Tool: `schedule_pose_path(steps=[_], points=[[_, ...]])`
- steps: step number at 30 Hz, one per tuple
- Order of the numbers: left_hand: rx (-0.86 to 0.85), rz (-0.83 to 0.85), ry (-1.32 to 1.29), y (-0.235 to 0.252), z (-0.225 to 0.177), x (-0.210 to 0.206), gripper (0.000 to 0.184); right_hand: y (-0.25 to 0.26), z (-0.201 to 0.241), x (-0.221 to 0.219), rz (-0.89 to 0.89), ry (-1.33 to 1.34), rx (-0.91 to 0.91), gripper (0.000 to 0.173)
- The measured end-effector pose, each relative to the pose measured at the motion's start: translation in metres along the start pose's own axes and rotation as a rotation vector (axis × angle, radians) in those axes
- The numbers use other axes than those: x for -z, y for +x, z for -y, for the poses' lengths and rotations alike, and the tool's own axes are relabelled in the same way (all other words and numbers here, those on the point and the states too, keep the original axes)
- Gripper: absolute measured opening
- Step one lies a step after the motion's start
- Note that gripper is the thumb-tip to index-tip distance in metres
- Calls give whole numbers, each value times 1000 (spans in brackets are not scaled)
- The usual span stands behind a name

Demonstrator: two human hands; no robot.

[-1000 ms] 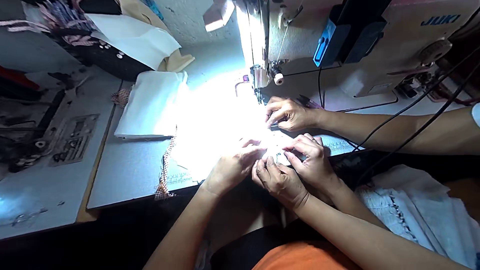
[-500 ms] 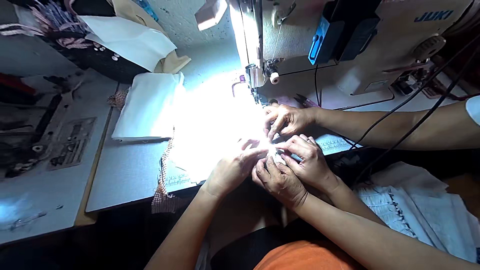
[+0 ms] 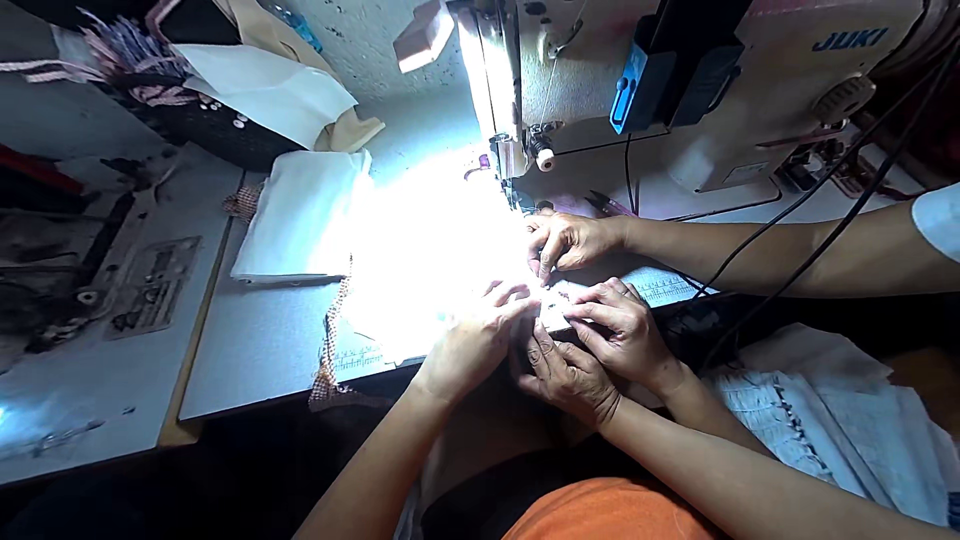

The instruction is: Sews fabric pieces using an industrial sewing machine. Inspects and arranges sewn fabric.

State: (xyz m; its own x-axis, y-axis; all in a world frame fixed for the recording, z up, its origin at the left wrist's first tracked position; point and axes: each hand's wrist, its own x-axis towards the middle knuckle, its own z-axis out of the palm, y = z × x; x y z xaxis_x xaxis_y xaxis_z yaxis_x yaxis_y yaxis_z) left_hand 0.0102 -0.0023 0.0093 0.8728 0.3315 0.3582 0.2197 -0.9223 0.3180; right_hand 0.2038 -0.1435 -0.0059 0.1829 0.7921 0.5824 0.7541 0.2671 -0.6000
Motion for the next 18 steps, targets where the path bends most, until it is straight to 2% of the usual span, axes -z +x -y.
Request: schedule_pose_path(steps=[2, 4, 6, 8, 9, 10, 12, 13, 14, 15, 18], points=[[23, -7, 43, -4, -9, -3, 33, -18, -18, -10, -68, 29, -63, 15], [53, -25, 62, -9, -14, -6, 33, -58, -57, -48, -176, 16, -162, 21], [44, -108, 58, -14, -14, -12, 30, -96, -108, -96, -415, -103, -11, 31], [23, -186, 62, -18, -13, -15, 28, -83, -61, -53, -323, -119, -188, 28], [15, -205, 57, -20, -13, -16, 28, -70, -37, -37, -306, -185, -156, 24], [8, -211, 52, -21, -12, -16, 28, -56, -11, -33, -233, -305, -72, 22], [2, -198, 43, -22, -12, -16, 29, -28, 34, -32, 76, -571, 251, 19], [5, -181, 41, -21, -11, -15, 29, -26, 37, -32, 242, -663, 391, 21], [7, -162, 32, -21, -11, -14, 29, -32, 27, -34, 385, -764, 496, 30], [4, -144, 23, -20, -10, -12, 28, -35, 19, -36, 456, -833, 574, 37], [-2, -112, 9, -17, -9, -9, 28, -37, 11, -36, 486, -910, 635, 39]])
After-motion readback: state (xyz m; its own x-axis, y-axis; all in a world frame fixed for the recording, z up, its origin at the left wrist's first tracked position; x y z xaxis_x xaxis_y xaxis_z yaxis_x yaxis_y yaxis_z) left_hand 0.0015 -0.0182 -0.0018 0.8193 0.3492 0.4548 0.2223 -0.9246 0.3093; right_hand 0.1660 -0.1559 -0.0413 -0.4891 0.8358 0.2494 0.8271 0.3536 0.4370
